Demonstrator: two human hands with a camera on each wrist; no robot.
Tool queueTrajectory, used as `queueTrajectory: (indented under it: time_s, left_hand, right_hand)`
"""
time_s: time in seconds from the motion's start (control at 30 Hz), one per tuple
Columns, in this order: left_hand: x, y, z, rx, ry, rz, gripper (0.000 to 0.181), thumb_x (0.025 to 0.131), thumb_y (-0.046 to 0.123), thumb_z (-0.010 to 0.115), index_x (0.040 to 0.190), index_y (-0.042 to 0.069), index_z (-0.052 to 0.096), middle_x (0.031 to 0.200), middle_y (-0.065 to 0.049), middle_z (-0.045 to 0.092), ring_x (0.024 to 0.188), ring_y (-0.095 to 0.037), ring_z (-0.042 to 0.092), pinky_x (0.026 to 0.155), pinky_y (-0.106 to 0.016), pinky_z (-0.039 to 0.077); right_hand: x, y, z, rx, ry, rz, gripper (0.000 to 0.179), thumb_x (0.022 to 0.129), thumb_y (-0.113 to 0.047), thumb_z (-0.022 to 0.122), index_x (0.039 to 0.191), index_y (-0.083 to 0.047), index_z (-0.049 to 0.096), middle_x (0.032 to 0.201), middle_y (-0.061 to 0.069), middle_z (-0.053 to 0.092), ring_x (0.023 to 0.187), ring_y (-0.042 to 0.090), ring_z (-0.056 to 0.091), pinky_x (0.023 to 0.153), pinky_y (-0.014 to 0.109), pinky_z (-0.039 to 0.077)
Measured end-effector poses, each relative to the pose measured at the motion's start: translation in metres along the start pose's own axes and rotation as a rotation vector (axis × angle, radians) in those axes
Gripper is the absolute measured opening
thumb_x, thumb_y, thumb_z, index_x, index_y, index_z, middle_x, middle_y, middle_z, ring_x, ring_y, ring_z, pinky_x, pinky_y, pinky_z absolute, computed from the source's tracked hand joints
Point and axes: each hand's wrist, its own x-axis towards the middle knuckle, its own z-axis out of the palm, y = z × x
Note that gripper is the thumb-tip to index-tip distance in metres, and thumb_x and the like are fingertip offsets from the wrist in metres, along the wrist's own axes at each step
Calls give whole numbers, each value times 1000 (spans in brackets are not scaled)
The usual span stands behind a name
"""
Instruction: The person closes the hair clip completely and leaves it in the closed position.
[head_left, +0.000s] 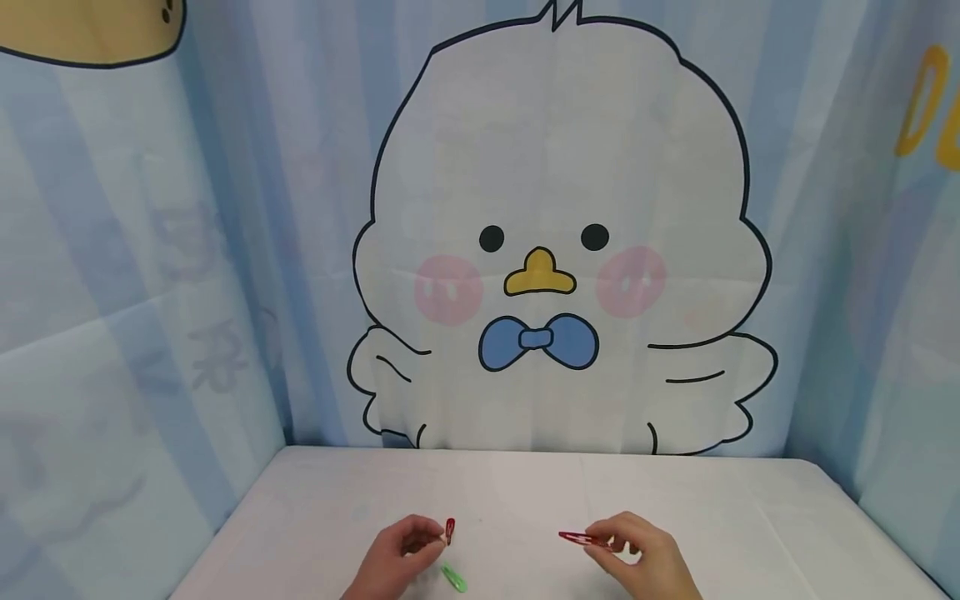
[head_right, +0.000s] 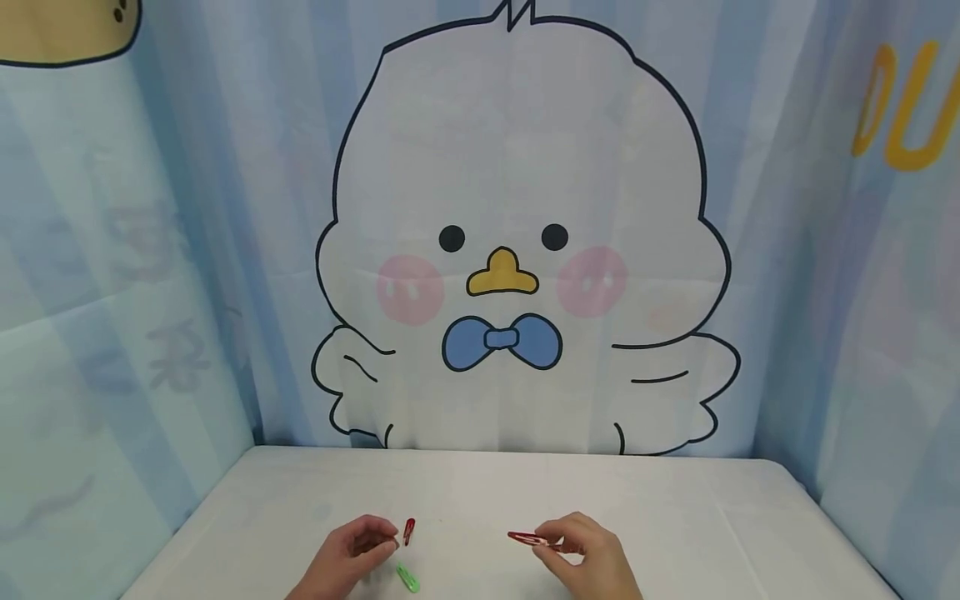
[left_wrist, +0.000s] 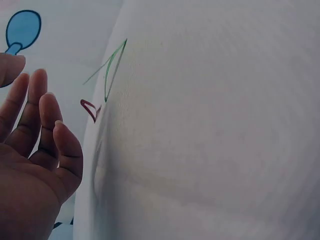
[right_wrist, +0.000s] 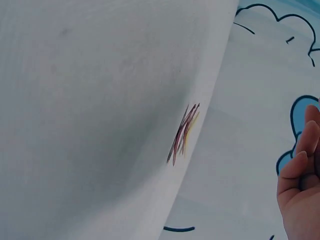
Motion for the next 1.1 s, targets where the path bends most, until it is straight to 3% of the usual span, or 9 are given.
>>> queueTrajectory:
  time_s: [0.37,0.53,1.1]
  left_hand:
    - [8,-6,-13,32,-120,-32,20,93,12,70,110,0,67,94,-2,66,84,-19,58,76,-36,51]
    - [11,-7,-17,66,-180,-18,19,92,9,72,108,0,68,93,-2,67,85,-19,59,78,-36,51]
    - [19,-1,-19,163,-286,12,15,85,1,76,99,5,70,88,-2,67,77,-19,56,71,-31,47]
  right_hand:
    - [0,19,-21,-97,-157,204,17,82,-19,85,96,-15,77,82,-8,61,73,10,50,64,26,43]
    - [-1,31,-30,-111,-239,218,18,84,-25,83,98,-15,77,84,-6,62,73,12,50,62,26,41]
    - [2,63,-46,-70,-395,332,16,87,-23,80,96,-11,76,82,-2,60,74,18,50,61,27,41]
